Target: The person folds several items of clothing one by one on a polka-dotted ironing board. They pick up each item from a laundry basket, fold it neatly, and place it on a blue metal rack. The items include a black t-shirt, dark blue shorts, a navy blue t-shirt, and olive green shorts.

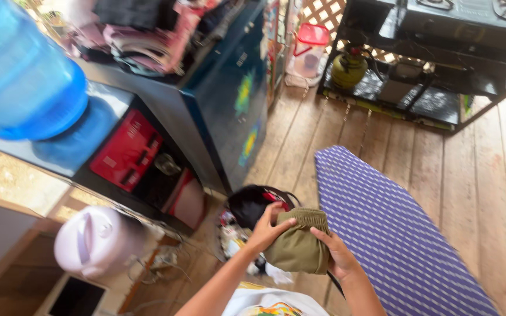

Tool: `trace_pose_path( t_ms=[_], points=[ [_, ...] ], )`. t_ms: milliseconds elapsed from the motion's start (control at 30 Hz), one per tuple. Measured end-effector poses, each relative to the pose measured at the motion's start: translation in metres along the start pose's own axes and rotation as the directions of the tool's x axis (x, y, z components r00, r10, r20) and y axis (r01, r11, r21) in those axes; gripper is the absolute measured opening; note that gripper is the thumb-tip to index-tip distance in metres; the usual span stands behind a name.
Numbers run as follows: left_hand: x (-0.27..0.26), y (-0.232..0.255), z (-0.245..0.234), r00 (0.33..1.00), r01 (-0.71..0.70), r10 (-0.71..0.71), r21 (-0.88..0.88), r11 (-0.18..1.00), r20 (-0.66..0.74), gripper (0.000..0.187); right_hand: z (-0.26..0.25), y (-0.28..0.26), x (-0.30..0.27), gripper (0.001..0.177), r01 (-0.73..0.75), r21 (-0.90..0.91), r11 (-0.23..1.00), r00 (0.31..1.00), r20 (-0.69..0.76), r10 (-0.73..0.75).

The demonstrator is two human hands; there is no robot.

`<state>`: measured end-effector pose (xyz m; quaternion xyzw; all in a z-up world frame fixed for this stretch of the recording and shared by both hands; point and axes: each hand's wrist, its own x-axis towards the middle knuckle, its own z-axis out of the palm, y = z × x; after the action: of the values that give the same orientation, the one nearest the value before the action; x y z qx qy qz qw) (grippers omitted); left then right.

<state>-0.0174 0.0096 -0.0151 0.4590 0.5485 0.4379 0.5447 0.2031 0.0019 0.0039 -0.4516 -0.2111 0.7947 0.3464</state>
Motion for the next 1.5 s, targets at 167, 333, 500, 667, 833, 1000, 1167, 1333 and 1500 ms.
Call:
trace_pose_path(
  t_ms=[167, 333, 500, 667, 833, 1000, 1167, 1333, 1500],
  points=[
    [0.018, -0.062, -0.121, 0.759, 0.650, -0.243, -0.721, 0.239, 0.604, 0.083, 0.106, 0.019, 0.075, 0.060, -0.193, 0.163, 0.967, 0.977, 0.122, 0.175],
    [0.035, -0.070, -0.250, 0.830, 0.556, -0.251, -0.770, 0.313, 0.498, 0.089, 0.182, 0.039, 0.155, 0.064, -0.231, 0.036, 0.972, 0.972, -0.023, 0.232],
    [0.024, -0.048, -0.343, 0.937, 0.350, -0.257, -0.611, 0.710, 0.239, 0.079, 0.261, 0.065, 0.206, 0.059, -0.081, -0.167, 0.983, 0.995, -0.075, 0.069],
    [0.025, -0.048, -0.386, 0.962, 0.135, -0.241, -0.540, 0.831, -0.130, 0.058, 0.315, 0.083, 0.236, 0.056, -0.024, -0.291, 0.956, 0.999, 0.018, 0.030],
    [0.039, -0.039, -0.404, 0.922, 0.098, -0.326, -0.687, 0.720, -0.211, 0.048, 0.338, 0.072, 0.245, 0.055, -0.014, -0.241, 0.970, 0.993, 0.113, 0.043],
    [0.020, -0.045, -0.415, 0.929, 0.127, -0.298, -0.565, 0.815, -0.221, 0.050, 0.345, 0.092, 0.245, 0.053, -0.110, -0.080, 0.991, 0.977, 0.177, 0.122],
    [-0.014, -0.057, -0.405, 0.871, 0.254, -0.430, -0.531, 0.809, -0.238, 0.055, 0.341, 0.115, 0.243, 0.057, -0.146, -0.179, 0.973, 0.959, 0.216, 0.183],
    [-0.044, -0.057, -0.395, 0.917, 0.080, -0.362, -0.810, 0.581, -0.169, 0.053, 0.330, 0.124, 0.230, 0.054, -0.302, -0.148, 0.942, 0.906, 0.262, 0.331],
    [-0.041, -0.002, -0.403, 0.959, -0.016, -0.206, -0.760, 0.650, -0.196, 0.049, 0.354, 0.072, 0.212, 0.052, -0.181, -0.171, 0.968, 0.905, 0.357, 0.233]
  ],
)
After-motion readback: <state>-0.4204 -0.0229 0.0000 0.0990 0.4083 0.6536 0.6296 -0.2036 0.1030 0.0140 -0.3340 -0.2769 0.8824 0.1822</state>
